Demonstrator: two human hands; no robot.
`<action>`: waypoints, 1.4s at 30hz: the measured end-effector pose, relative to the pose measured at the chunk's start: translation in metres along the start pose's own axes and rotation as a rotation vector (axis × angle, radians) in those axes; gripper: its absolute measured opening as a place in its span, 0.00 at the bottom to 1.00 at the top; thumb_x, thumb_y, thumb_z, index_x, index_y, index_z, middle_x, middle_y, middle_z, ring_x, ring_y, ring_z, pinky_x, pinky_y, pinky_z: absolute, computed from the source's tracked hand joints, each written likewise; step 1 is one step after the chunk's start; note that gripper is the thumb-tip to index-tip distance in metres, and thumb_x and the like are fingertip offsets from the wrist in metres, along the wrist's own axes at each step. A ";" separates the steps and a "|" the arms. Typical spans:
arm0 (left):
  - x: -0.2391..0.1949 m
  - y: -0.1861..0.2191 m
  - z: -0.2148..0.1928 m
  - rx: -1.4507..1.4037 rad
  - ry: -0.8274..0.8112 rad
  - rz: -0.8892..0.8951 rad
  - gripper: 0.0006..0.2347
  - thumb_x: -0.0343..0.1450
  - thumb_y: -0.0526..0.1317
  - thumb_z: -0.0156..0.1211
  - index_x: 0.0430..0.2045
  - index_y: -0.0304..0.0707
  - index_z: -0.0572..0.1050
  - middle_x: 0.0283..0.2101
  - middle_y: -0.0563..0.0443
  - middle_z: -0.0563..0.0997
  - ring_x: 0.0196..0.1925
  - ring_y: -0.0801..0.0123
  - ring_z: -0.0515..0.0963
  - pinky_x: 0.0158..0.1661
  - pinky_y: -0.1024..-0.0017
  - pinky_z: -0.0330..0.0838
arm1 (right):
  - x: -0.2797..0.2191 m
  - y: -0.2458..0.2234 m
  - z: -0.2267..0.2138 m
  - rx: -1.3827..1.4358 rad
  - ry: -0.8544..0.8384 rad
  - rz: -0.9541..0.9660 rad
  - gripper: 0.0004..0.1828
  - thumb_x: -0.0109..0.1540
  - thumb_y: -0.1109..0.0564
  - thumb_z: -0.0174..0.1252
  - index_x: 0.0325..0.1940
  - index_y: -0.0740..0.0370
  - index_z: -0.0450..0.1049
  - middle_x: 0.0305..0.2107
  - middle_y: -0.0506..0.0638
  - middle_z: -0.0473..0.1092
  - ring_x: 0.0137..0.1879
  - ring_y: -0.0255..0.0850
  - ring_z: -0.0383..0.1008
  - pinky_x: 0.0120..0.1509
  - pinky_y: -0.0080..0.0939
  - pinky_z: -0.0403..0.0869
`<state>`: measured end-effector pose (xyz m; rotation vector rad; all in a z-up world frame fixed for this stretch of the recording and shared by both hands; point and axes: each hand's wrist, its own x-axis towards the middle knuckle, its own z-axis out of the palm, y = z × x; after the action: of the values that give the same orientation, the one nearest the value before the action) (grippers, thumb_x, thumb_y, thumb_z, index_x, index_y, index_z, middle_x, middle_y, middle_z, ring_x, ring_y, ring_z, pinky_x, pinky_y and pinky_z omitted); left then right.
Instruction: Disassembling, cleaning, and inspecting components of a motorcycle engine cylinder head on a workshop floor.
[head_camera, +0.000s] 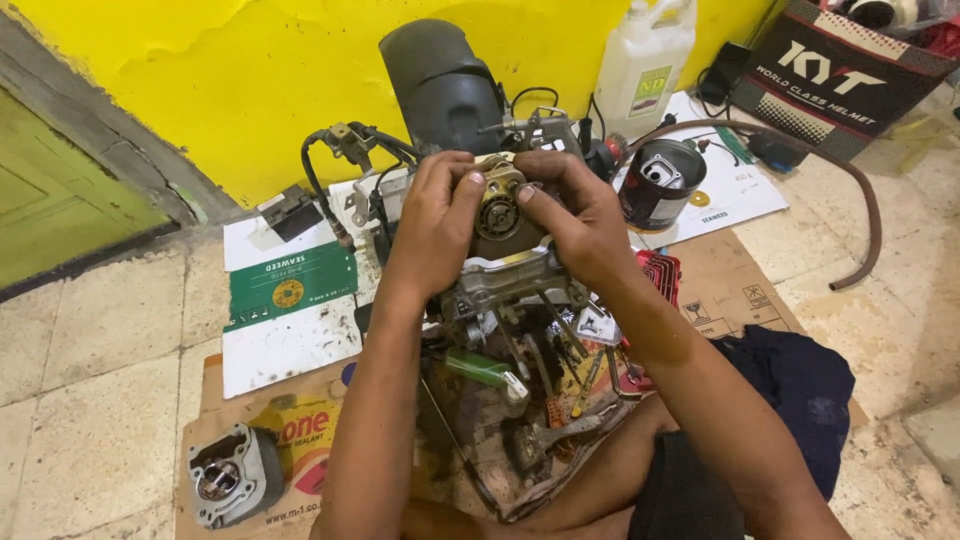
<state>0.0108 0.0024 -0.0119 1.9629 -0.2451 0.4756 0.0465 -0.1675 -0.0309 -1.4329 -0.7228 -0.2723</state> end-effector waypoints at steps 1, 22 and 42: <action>0.000 -0.001 0.000 0.012 0.007 -0.020 0.19 0.74 0.52 0.42 0.41 0.34 0.72 0.54 0.36 0.68 0.59 0.39 0.68 0.55 0.41 0.61 | 0.000 0.001 0.000 -0.014 -0.007 -0.027 0.13 0.63 0.62 0.58 0.51 0.63 0.74 0.44 0.57 0.71 0.48 0.37 0.69 0.52 0.43 0.71; 0.001 0.002 -0.001 0.023 -0.047 -0.023 0.20 0.74 0.53 0.38 0.38 0.32 0.70 0.53 0.34 0.66 0.62 0.36 0.62 0.58 0.41 0.55 | 0.006 -0.006 0.002 -0.216 0.039 0.058 0.11 0.60 0.60 0.61 0.46 0.61 0.73 0.34 0.59 0.73 0.43 0.45 0.74 0.49 0.50 0.71; -0.002 -0.006 0.002 0.100 -0.018 0.084 0.14 0.76 0.46 0.42 0.45 0.35 0.68 0.51 0.41 0.71 0.54 0.57 0.70 0.52 0.61 0.64 | -0.020 0.034 -0.089 -0.144 0.187 -0.046 0.13 0.69 0.48 0.50 0.40 0.60 0.66 0.31 0.50 0.64 0.38 0.39 0.63 0.45 0.39 0.63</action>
<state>0.0118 0.0031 -0.0180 2.0615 -0.3215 0.5334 0.0772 -0.2527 -0.0675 -1.5047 -0.5927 -0.4961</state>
